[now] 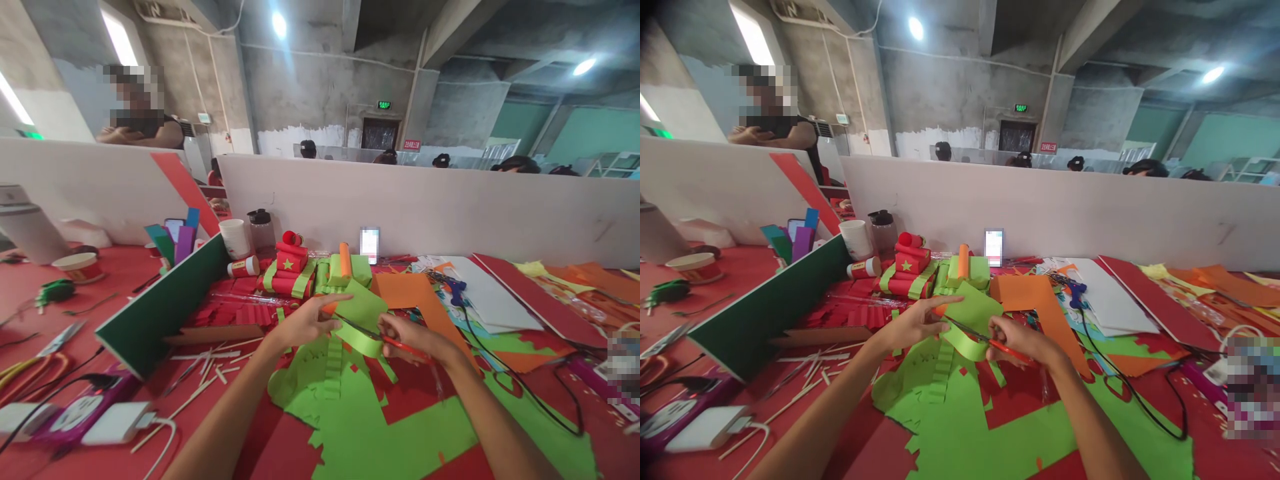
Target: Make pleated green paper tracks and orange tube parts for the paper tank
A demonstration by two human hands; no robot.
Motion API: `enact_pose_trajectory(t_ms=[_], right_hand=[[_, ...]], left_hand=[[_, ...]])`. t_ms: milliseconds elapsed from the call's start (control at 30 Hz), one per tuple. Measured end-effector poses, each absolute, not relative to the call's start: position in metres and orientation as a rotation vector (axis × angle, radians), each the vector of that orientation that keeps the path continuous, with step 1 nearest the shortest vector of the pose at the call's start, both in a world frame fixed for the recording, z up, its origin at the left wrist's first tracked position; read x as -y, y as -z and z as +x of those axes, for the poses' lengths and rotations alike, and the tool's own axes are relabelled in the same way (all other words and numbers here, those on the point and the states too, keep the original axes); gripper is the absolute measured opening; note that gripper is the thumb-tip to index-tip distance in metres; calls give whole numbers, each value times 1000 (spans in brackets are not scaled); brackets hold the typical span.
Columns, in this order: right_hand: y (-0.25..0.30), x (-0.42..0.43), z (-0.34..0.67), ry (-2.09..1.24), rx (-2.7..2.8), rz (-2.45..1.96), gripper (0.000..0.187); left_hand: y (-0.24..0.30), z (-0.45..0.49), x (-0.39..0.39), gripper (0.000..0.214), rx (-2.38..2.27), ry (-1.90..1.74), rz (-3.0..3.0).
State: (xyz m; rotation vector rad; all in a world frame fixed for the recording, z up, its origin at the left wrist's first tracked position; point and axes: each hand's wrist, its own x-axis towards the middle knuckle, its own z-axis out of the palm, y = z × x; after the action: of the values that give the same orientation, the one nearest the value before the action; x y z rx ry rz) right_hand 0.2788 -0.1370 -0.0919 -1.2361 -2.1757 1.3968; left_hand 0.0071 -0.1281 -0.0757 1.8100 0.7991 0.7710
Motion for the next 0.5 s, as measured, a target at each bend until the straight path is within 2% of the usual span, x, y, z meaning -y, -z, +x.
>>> enact_pose_trajectory(t_ms=[100, 300, 400, 500], right_hand=[[77, 139, 311, -1517, 2187, -1296, 36], [67, 138, 363, -1267, 2009, -1365, 40], [74, 126, 369, -940, 1878, -1550, 41], [86, 110, 369, -448, 1842, -1820, 40]], left_hand=[[73, 4, 128, 64, -799, -783, 1822], [71, 3, 129, 51, -773, -855, 1821], [68, 4, 133, 44, -713, -822, 1809], [66, 3, 137, 38, -605, -755, 1751]])
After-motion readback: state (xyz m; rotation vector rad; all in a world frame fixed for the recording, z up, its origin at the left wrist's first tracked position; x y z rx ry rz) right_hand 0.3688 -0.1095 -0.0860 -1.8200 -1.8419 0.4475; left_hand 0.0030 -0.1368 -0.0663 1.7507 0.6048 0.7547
